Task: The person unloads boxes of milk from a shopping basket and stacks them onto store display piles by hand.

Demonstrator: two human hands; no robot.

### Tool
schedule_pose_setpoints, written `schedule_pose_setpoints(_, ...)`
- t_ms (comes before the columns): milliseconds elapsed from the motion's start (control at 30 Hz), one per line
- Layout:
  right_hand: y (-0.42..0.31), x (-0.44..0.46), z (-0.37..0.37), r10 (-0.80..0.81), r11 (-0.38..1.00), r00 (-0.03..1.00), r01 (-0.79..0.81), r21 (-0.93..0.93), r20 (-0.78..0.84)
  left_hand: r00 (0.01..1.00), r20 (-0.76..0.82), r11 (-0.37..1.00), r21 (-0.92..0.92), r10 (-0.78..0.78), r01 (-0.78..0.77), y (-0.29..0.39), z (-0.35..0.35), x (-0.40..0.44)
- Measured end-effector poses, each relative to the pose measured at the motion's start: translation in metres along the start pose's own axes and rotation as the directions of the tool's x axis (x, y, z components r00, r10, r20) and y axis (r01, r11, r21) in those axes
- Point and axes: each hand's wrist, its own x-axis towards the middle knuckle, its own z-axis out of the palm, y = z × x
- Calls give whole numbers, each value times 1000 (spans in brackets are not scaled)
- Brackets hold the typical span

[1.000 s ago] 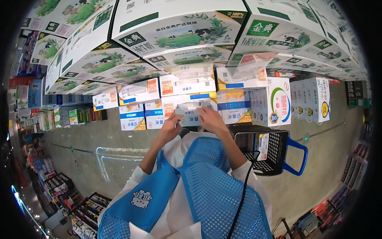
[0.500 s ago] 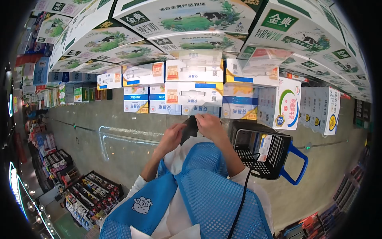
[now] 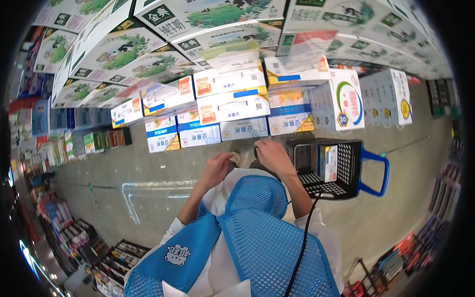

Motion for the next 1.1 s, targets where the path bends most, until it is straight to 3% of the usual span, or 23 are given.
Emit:
schedule_pose_setpoints(133,-29,-25,23,102,995,987,-100,17,-121,977,86,981,0,193,-194,-22,-10,-10)
schedule_pose_setpoints(233,-56,-55,57,199,980,966,-194,42,-163,974,173,989,-14,148,-148,-34,-21,-25)
schedule_pose_setpoints(367,-89,-103,88,349,936,925,-336,107,-149,931,300,978,-55,211,-203,-55,-29,-38)
schedule_pose_setpoints(600,-123,-189,115,638,768,686,-602,218,-350,790,527,932,-11,314,-363,-55,-20,-45)
schedule_pose_setpoints(867,-136,-225,128,689,725,583,-575,379,-431,676,620,876,-38,398,-481,-5,17,-48)
schedule_pose_setpoints(1100,-126,-281,143,697,710,522,-598,372,-491,572,740,868,-31,353,-496,19,75,-70)
